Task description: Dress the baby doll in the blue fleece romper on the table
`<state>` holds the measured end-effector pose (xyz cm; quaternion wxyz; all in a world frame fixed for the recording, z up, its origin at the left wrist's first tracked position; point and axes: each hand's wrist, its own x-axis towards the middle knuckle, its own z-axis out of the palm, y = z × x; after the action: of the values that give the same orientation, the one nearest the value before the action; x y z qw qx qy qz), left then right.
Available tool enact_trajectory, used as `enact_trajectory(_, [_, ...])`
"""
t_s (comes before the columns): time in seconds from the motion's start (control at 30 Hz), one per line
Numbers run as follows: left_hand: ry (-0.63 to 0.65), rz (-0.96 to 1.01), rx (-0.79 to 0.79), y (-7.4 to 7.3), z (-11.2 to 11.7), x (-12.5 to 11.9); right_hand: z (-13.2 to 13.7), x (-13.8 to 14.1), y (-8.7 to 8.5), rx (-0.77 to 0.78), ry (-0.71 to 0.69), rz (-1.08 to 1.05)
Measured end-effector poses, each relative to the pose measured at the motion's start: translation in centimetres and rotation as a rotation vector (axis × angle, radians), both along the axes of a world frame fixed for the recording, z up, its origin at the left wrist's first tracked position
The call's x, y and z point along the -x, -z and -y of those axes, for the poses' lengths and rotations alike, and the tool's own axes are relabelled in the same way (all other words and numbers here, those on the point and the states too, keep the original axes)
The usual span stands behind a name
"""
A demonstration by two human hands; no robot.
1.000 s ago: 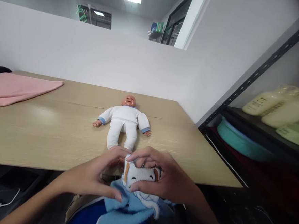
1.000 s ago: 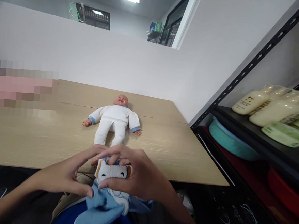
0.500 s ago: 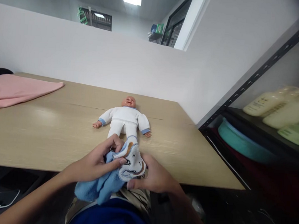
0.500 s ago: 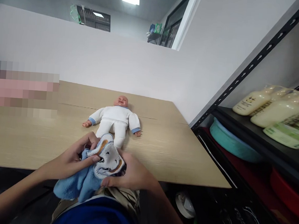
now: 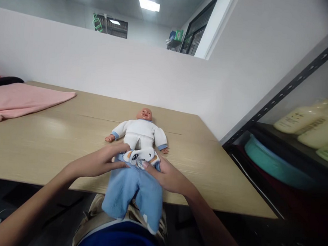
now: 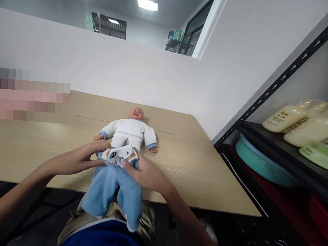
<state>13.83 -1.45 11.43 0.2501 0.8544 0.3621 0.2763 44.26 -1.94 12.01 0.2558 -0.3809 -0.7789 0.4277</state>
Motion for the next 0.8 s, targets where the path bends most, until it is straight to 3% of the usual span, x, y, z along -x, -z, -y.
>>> enact_trajectory(0.13, [0.023,0.2,0.24,1.5,0.1,-1.2,-1.2,0.5,-0.5,0.036,-0.322,0.112])
enact_trajectory(0.3, [0.004,0.33,0.448,2.8,0.1,-1.1,-1.5,0.5,0.7,0.103,-0.304,0.034])
enact_trajectory(0.43, [0.293,0.269,0.698,3.7,-0.2,0.7,-1.3,0.6,1.8,0.26,-0.225,-0.111])
enact_trajectory(0.53, [0.448,0.291,0.79,4.5,-0.2,1.6,-1.3,0.7,2.5,0.309,-0.283,-0.098])
enact_trajectory(0.7, [0.306,0.429,0.649,5.7,0.3,1.2,-1.0,1.7,1.9,0.436,-0.578,-0.061])
enact_trajectory(0.8, [0.217,0.471,0.775,6.6,1.2,0.4,-0.4,2.4,0.8,0.535,-0.726,-0.08])
